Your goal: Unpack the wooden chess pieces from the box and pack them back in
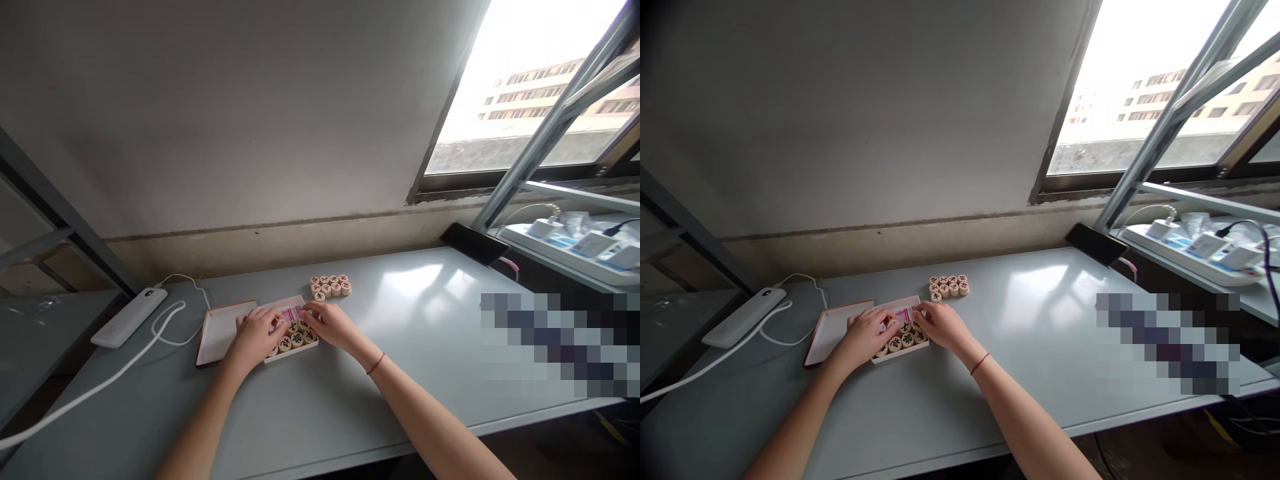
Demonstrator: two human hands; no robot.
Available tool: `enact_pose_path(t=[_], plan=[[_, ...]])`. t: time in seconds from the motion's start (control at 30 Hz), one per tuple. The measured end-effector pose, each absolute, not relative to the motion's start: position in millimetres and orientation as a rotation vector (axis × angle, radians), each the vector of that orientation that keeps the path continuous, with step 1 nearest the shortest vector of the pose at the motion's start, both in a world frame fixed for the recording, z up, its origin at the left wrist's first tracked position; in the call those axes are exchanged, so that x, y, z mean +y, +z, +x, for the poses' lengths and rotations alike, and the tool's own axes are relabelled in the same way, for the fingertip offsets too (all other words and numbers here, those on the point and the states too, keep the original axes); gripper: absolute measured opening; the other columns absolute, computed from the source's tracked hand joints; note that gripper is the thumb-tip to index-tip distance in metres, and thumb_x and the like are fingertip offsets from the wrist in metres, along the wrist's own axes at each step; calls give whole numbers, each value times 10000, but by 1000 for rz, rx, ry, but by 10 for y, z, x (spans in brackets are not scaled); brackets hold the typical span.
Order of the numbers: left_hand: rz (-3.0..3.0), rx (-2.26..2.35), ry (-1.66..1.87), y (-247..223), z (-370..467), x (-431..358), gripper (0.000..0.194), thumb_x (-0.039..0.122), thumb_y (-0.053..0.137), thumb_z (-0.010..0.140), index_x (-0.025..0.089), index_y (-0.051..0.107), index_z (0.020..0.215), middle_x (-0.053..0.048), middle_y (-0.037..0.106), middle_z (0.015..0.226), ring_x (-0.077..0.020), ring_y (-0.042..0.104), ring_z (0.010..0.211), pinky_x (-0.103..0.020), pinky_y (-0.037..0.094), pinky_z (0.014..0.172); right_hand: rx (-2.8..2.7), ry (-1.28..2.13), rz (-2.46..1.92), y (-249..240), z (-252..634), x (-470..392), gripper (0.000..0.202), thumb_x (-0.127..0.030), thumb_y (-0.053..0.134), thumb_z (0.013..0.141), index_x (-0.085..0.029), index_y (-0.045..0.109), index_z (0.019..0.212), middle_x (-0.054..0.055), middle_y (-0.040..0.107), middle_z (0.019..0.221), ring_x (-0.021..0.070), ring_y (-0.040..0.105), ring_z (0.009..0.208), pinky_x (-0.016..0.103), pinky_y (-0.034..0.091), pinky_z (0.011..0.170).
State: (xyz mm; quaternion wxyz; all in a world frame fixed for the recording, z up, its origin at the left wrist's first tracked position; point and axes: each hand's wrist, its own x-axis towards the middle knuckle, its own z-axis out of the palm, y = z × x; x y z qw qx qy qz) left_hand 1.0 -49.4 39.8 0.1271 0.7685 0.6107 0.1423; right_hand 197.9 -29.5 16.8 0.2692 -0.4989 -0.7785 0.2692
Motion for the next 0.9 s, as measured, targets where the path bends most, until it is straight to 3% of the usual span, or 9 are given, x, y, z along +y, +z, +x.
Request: enact_pose_path(t=[0.17, 0.33, 0.47, 0.67, 0.9], plan=[[2071, 1532, 805, 460, 89, -531, 293, 441, 444, 889, 222, 607, 995, -36, 672, 979, -189, 595, 920, -305, 448, 844, -2090, 934, -1082, 336, 1968, -374, 299, -412, 501, 862, -173, 646, 969, -1, 573, 703, 84, 406, 532, 198, 306, 493], [1818, 1442, 977, 404, 177, -556, 336, 490, 499, 854, 201, 619, 975, -47, 681, 962, -180, 627, 876, -281, 502, 813, -2046, 1034, -1079, 374, 2007, -354, 317, -437, 447, 877, -168, 564, 757, -25, 490, 637, 80, 366, 524, 201, 274, 472], [1627, 1430, 1118, 323, 148, -498, 344, 495, 535, 820, 189, 597, 966, -41, 673, 923, -173, 661, 830, -275, 534, 760, -1968, 916, -1361, 301, 2258, -179, 337, -416, 393, 872, -178, 499, 658, -29, 438, 572, 93, 348, 514, 218, 239, 467], [1498, 1444, 1158, 301, 139, -458, 346, 372, 619, 735, 193, 604, 1031, -45, 675, 981, -167, 662, 869, -278, 549, 792, -1960, 802, -1719, 156, 2563, -23, 329, -336, 426, 800, -200, 332, 515, -36, 342, 478, 97, 298, 467, 237, 191, 451], [1695, 1482, 1039, 299, 194, -525, 361, 363, 569, 817, 206, 583, 1142, -26, 687, 881, -156, 669, 759, -266, 556, 717, -1945, 716, -1789, 129, 2586, -33, 397, -416, 466, 815, -199, 358, 501, -38, 336, 470, 95, 281, 466, 239, 180, 453]])
